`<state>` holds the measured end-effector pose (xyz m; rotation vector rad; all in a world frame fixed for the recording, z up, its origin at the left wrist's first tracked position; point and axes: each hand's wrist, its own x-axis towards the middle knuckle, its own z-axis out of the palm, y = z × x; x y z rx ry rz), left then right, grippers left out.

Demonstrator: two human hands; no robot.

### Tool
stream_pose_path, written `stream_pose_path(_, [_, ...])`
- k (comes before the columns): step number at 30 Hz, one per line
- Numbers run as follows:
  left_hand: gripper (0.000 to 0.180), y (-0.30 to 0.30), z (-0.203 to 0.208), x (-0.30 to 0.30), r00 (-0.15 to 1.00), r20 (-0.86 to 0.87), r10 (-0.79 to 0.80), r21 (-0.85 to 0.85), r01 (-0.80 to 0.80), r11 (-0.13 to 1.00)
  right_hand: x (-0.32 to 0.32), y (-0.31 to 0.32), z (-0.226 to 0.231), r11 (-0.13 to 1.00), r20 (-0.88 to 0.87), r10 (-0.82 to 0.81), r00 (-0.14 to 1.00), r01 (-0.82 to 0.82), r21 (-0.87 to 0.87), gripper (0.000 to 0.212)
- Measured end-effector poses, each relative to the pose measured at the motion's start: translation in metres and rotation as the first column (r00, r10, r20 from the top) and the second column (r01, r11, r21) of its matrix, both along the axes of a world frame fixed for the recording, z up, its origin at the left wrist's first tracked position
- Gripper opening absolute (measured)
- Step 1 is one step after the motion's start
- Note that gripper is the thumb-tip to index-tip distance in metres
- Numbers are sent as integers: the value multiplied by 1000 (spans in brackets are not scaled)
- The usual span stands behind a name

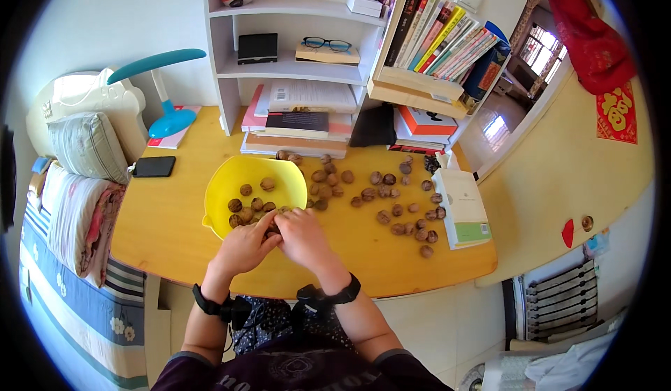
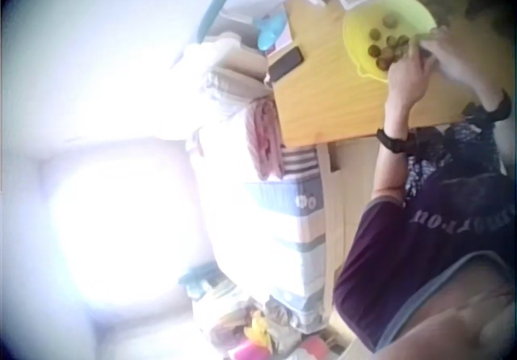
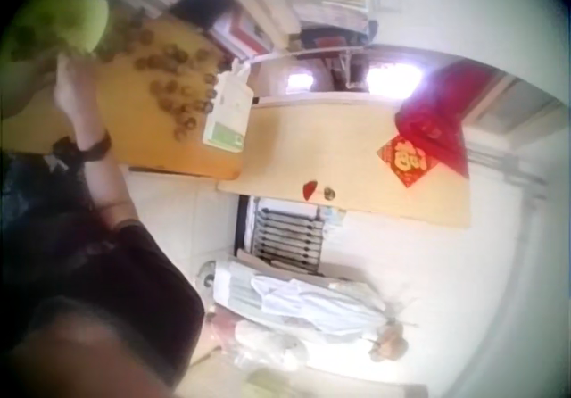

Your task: Picking up walnuts from a desk and placing them into a yellow bowl.

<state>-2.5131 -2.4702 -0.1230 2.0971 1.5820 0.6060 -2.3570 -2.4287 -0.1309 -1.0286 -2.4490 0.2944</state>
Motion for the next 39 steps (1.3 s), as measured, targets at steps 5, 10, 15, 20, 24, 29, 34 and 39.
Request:
stream_pose_path(5, [62, -4, 4, 0, 994, -108, -16, 14, 18, 1000, 2, 0, -3, 998, 91, 3, 996, -9, 65, 13])
stream_pose_path(10, [75, -11, 9, -8, 988, -114, -101, 11, 103, 995, -9, -2, -23, 994, -82, -12, 997, 21, 110, 11])
stream_pose_path(15, [80, -7, 2, -29, 1000, -18, 12, -131, -14, 991, -33, 0, -32, 993, -283, 103, 954, -80, 91, 10])
stream_pose_path(20, [60, -8, 15, -23, 999, -12, 47, 210, -43, 977, -31, 10, -30, 995, -558, 86, 825, -94, 14, 13])
stream_pose_path(24, [46, -8, 19, 18, 939, 338, 57, 271, -155, 950, 15, 29, -31, 987, -721, -162, 674, 116, -113, 20])
stream_pose_path(29, [47, 19, -33, 80, 859, 508, -67, 145, -8, 989, 53, 52, -50, 954, -540, -296, 788, 221, -201, 21])
stream_pose_path(34, [60, 49, -89, 97, 373, 798, 473, -503, -20, 864, 52, 71, -67, 950, -339, -274, 900, 198, -243, 23])
stream_pose_path(39, [59, 80, -99, 99, 231, 867, 442, -435, -82, 897, 46, 83, -73, 921, -127, -216, 968, 158, -357, 24])
